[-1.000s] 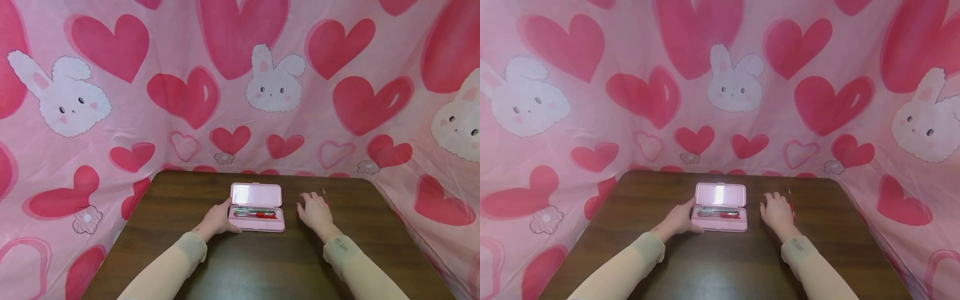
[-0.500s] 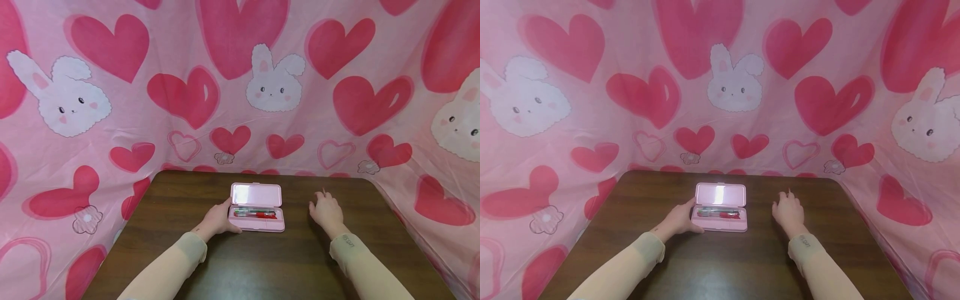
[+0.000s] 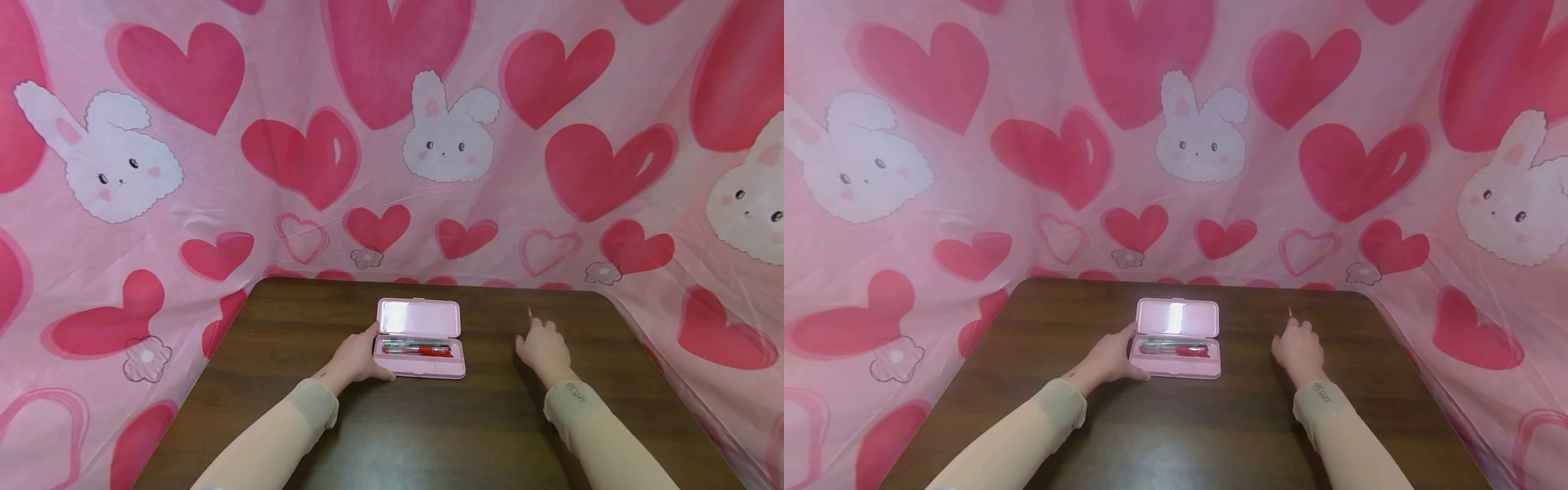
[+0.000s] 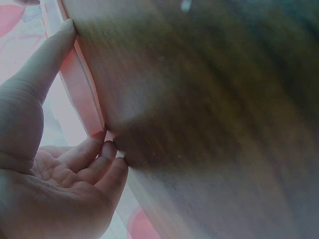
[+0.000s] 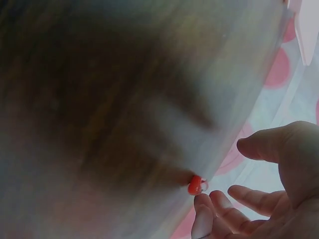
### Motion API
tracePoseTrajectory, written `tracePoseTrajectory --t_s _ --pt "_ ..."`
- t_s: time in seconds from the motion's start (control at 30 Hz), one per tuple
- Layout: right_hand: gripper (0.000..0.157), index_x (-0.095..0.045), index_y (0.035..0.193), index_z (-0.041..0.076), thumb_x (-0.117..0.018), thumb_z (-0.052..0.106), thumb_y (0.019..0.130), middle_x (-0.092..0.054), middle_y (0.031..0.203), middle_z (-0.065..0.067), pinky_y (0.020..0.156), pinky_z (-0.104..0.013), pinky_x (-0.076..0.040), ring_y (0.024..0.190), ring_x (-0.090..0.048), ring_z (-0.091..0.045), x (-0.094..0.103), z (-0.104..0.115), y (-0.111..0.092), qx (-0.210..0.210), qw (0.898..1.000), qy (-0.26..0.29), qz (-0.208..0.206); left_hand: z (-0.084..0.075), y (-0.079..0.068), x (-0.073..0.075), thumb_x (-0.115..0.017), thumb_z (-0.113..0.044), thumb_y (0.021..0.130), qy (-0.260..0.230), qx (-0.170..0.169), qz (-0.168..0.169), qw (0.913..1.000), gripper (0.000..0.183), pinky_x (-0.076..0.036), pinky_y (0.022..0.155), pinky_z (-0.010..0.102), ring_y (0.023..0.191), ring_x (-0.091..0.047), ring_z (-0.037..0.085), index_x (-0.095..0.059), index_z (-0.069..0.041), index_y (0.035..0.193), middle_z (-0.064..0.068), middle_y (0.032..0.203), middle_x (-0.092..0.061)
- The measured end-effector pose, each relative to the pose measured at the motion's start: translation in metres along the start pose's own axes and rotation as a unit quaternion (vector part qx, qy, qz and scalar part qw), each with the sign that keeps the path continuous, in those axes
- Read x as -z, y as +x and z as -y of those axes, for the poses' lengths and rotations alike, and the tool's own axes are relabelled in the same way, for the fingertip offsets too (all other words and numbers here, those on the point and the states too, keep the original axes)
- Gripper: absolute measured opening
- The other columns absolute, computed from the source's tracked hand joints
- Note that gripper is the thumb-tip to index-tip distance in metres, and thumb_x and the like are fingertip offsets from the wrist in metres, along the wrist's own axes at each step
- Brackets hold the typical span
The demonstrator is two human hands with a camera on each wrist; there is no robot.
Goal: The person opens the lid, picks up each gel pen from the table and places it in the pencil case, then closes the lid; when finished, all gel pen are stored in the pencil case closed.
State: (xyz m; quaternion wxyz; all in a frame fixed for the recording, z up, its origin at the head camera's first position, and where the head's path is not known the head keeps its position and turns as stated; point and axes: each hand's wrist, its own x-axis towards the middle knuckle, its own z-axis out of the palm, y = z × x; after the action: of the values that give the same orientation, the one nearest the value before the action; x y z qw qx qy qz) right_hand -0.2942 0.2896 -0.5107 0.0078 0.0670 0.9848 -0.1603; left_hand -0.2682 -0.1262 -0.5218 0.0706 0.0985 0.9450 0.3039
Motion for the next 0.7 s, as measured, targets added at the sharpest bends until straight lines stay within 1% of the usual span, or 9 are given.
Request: tracePoseTrajectory --t_s 0.2,0.43,0.57,0.7 --pt "0.061 -0.045 0.146 -0.016 -0.060 0.027 0.105 -0.050 0.136 -0.045 0.097 -0.074 -0.055 0.119 -0.061 -0.063 0.001 -0.006 0.000 -0.020 1.000 0.009 0.017 0.001 0.001 0.000 -0.105 -0.050 0.066 -0.001 0.003 0.003 1.0000 0.124 -0.055 0.116 0.059 0.125 -0.067 0.033 -0.042 -0.014 0.166 0.014 0.145 -0.070" --pt "0.051 -0.050 0.135 -0.019 -0.058 0.021 0.104 -0.054 0.130 -0.044 0.099 -0.072 -0.055 0.116 -0.063 -0.061 0.004 -0.011 0.000 -0.019 1.000 0.010 0.019 0.002 0.001 0.000 -0.106 -0.050 0.066 -0.004 0.007 0.004 1.0000 0.125 -0.054 0.116 0.061 0.127 -0.067 0.033 -0.041 -0.013 0.166 0.015 0.147 -0.069" --pt "0.042 -0.055 0.124 -0.018 -0.060 0.016 0.100 -0.059 0.123 -0.042 0.100 -0.071 -0.055 0.113 -0.064 -0.059 0.003 -0.017 0.002 -0.017 1.000 0.015 0.019 0.001 0.001 0.001 -0.106 -0.048 0.066 -0.004 0.006 0.003 1.0000 0.124 -0.055 0.115 0.061 0.126 -0.067 0.034 -0.042 -0.012 0.166 0.015 0.145 -0.069" --pt "0.036 -0.059 0.117 -0.015 -0.062 0.013 0.095 -0.062 0.118 -0.039 0.095 -0.070 -0.056 0.108 -0.066 -0.057 0.003 -0.021 0.005 -0.027 0.999 0.017 0.023 0.000 0.000 0.000 -0.105 -0.048 0.066 -0.005 0.006 0.004 1.0000 0.124 -0.055 0.115 0.060 0.125 -0.067 0.033 -0.042 -0.012 0.166 0.015 0.145 -0.069"
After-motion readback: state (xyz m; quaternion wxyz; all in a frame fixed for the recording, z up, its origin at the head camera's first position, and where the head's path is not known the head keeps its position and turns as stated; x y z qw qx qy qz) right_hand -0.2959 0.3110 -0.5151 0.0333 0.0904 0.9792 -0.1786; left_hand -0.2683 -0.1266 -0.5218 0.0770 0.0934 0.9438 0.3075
